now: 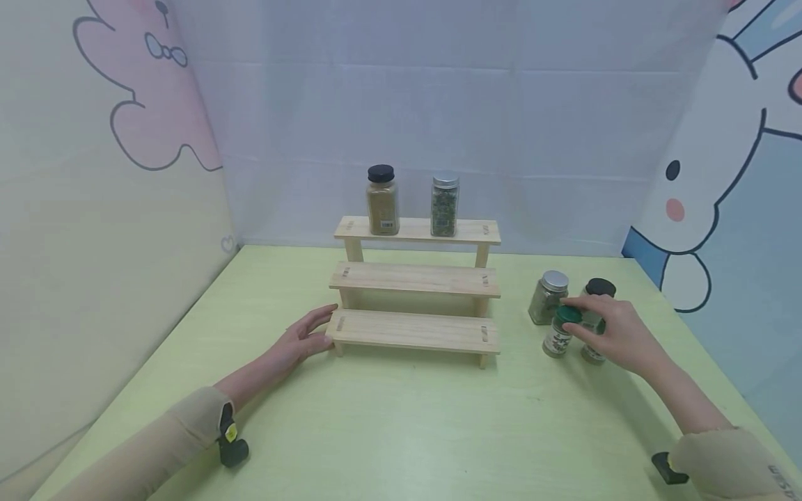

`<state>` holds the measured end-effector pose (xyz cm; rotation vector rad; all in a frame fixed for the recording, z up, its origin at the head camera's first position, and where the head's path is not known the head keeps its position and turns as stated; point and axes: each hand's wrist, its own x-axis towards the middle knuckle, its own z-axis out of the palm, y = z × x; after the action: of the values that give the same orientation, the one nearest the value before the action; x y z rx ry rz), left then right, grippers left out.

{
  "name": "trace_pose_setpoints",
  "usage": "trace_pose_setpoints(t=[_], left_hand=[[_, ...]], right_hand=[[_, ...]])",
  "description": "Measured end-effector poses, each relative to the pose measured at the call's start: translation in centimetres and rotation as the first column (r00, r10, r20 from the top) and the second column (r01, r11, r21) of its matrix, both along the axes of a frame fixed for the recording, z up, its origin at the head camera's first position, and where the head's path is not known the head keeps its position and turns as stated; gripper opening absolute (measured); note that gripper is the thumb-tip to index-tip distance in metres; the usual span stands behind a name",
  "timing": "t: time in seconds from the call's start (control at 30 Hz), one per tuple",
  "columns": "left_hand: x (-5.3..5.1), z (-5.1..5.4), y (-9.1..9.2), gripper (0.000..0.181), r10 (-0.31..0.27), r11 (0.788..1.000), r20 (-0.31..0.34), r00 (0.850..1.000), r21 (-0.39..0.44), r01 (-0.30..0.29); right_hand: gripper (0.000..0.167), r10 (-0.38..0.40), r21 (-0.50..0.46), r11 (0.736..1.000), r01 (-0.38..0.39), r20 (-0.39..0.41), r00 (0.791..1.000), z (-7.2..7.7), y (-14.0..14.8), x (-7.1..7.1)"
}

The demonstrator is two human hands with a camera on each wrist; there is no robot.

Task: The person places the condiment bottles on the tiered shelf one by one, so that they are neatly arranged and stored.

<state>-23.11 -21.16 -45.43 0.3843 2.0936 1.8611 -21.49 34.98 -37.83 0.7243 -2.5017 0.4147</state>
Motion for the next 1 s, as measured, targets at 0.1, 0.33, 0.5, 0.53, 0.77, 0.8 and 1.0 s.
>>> trace_pose_setpoints(t=[0.1,0.33,0.5,0.53,0.77,0.8,1.0], left_hand=[[0.0,0.1,0.0,0.065,-0.003,1.0,-0.002,1.0,-0.002,0.003],[0.0,0.0,0.0,0.065,-0.006,1.0,-0.006,1.0,0.005,0.006],[0.0,0.1,0.0,0.065,-0.004,1.0,-0.002,1.0,0.017,0.004],[0.0,0.1,0.0,0.065,-0.005,1.0,-0.001,1.0,0.019,0.005],[0.0,0.1,0.0,0.066,0.001,1.0,0.002,1.0,0.011,-0.001],[0.1,0.1,0.0,0.066,0.003,1.0,0.003,1.0,0.007,-0.003],[0.1,0.1,0.1,0.064,0.007,1.0,0.006,1.0,0.0,-0.007]], right_hand=[[0.046,0.011,-0.012,1.0,-0.011,-0.006,1.0,0.1,0.0,-0.1],[0.046,0.027,-0.056,0.998,-0.027,-0.014,1.0,1.4,-0.3,-0.4],[0.048,0.051,-0.075,0.996,-0.053,-0.025,0.998,2.7,-0.6,-1.0],[0.049,0.054,-0.077,0.995,-0.055,-0.023,0.998,3.0,-0.7,-1.1],[0.056,0.125,-0.11,0.985,-0.135,-0.093,0.988,5.3,-1.5,-1.9],[0.056,0.139,-0.112,0.982,-0.151,-0.107,0.984,5.7,-1.6,-2.0],[0.055,0.094,-0.115,0.988,-0.104,-0.086,0.992,7.5,-2.9,-2.2]])
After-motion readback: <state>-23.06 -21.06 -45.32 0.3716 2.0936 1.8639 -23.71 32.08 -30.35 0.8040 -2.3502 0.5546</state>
